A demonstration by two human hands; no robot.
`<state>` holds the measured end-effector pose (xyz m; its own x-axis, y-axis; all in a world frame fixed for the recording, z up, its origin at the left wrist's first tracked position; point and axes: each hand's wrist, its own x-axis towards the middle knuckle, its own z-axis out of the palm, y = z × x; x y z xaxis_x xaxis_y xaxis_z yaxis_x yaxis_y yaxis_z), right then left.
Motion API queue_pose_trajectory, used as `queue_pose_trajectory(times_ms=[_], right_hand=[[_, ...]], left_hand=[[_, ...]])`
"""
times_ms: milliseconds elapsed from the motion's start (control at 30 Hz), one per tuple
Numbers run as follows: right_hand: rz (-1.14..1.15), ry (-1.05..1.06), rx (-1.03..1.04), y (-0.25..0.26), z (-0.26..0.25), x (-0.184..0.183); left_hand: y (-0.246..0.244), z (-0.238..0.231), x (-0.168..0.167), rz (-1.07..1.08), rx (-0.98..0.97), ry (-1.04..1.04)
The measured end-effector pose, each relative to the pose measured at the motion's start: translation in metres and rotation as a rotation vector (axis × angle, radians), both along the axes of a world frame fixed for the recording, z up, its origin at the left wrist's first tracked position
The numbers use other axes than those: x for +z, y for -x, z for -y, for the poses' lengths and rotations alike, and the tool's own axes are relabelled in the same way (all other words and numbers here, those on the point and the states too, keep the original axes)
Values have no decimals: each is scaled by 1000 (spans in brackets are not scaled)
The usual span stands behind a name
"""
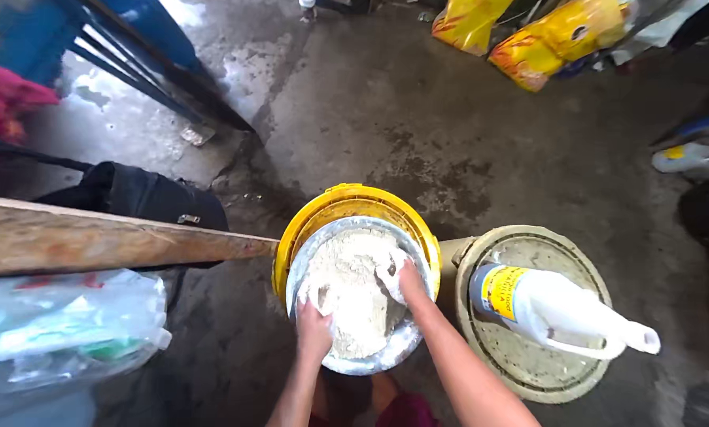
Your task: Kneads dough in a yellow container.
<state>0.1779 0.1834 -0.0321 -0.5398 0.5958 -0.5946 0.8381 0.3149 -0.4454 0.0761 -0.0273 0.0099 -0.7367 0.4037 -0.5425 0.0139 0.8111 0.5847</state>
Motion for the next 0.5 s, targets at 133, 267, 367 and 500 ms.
queue_pose_trajectory(times_ms=[133,267,367,500], right_hand=[[-30,167,-79,2,-18,-24],[-120,390,-132,5,-19,-37],[-132,529,-141,5,-8,-52],[-57,550,-108,2,0,-41]], left_hand=[[-58,10,-22,2,193,71],[-89,-6,-61,41,468,-11],[-84,-23,-64,52,703,-215],[-79,-39,-64,218,988,-550]])
